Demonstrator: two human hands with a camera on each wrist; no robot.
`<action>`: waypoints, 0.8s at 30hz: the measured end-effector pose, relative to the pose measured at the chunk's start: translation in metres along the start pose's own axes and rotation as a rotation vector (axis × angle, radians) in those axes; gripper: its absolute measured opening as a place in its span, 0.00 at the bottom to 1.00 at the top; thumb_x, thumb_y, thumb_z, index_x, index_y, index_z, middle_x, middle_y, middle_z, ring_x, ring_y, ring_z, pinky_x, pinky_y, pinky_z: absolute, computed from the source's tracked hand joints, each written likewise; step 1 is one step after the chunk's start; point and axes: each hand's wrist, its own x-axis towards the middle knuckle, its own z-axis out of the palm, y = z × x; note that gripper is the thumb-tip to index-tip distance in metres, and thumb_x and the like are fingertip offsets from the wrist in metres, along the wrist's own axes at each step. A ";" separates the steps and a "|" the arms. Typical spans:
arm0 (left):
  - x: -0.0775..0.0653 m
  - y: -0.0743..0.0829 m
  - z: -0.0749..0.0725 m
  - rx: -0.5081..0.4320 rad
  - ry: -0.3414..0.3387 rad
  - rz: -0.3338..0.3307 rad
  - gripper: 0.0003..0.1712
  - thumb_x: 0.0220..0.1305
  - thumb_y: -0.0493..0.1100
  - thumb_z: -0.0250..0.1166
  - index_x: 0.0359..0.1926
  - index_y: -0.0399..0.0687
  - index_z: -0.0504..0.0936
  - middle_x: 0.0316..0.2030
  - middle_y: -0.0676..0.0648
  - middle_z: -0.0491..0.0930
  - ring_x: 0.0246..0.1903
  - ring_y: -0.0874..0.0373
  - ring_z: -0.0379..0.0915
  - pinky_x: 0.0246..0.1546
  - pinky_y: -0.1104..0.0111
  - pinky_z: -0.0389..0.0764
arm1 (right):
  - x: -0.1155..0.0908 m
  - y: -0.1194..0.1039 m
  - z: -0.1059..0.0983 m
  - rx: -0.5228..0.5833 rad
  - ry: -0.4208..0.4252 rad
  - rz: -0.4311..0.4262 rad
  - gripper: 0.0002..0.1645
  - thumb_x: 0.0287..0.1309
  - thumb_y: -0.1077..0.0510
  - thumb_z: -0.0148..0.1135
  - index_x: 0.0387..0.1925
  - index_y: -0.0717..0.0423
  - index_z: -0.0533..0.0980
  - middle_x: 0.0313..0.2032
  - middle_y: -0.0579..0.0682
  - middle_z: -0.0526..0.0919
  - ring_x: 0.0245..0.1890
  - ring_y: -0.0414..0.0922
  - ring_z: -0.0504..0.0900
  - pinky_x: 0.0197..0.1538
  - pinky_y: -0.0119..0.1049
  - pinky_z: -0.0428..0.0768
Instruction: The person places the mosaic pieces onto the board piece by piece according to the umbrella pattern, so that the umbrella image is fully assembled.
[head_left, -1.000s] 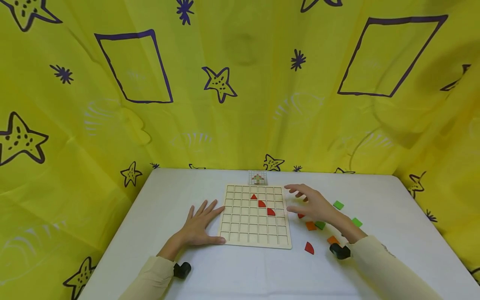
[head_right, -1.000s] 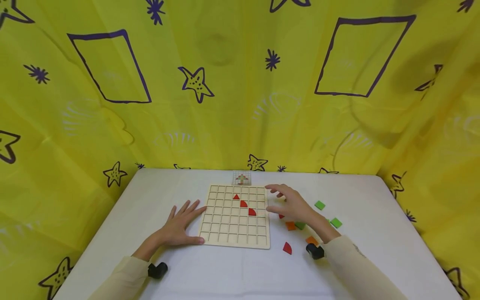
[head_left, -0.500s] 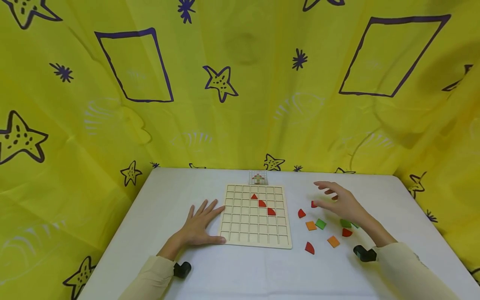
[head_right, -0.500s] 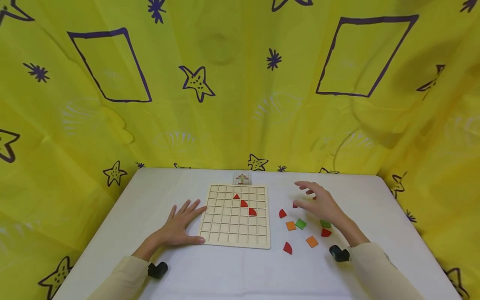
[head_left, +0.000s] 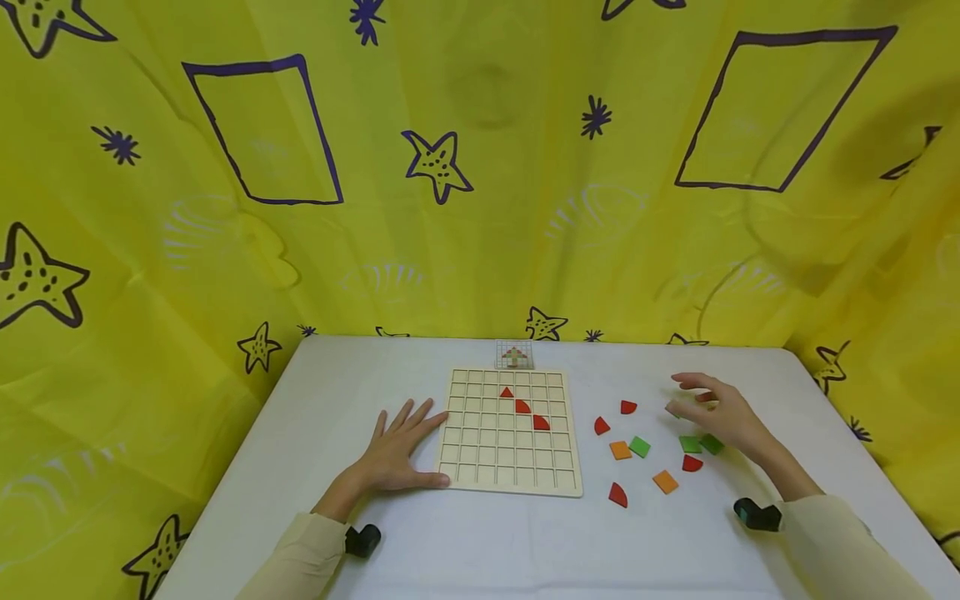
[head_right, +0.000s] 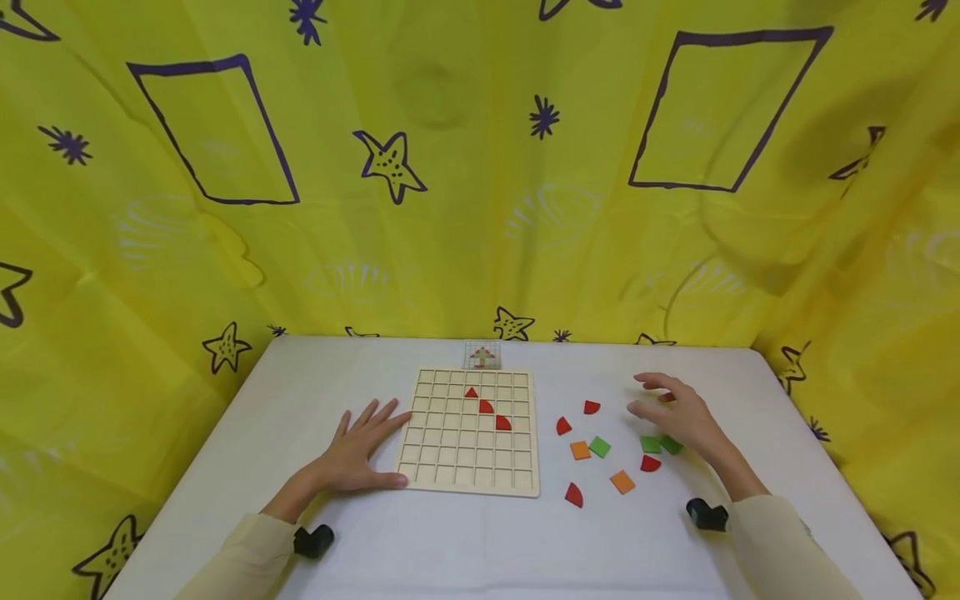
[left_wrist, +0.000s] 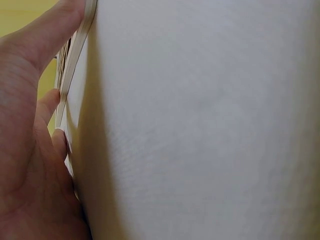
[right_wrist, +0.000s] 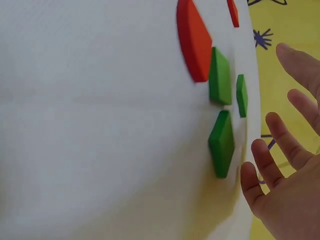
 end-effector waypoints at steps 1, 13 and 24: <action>0.000 0.000 0.000 -0.002 0.000 -0.001 0.60 0.51 0.73 0.73 0.80 0.59 0.61 0.81 0.45 0.47 0.80 0.38 0.32 0.71 0.31 0.29 | -0.001 0.003 0.000 0.000 -0.004 0.009 0.39 0.67 0.45 0.68 0.71 0.61 0.69 0.62 0.69 0.74 0.58 0.67 0.71 0.52 0.57 0.78; 0.000 0.001 0.000 -0.001 0.006 0.000 0.60 0.50 0.73 0.73 0.80 0.59 0.61 0.81 0.44 0.48 0.80 0.37 0.32 0.71 0.30 0.29 | -0.005 0.023 0.003 -0.014 -0.040 0.079 0.35 0.64 0.43 0.70 0.63 0.63 0.76 0.63 0.72 0.70 0.57 0.66 0.67 0.56 0.65 0.72; -0.002 -0.003 0.005 -0.023 0.083 0.057 0.61 0.49 0.77 0.71 0.79 0.57 0.63 0.80 0.40 0.52 0.79 0.33 0.38 0.69 0.28 0.31 | -0.005 0.028 0.005 -0.017 -0.032 0.089 0.31 0.65 0.44 0.69 0.59 0.64 0.78 0.64 0.73 0.68 0.60 0.69 0.67 0.62 0.71 0.66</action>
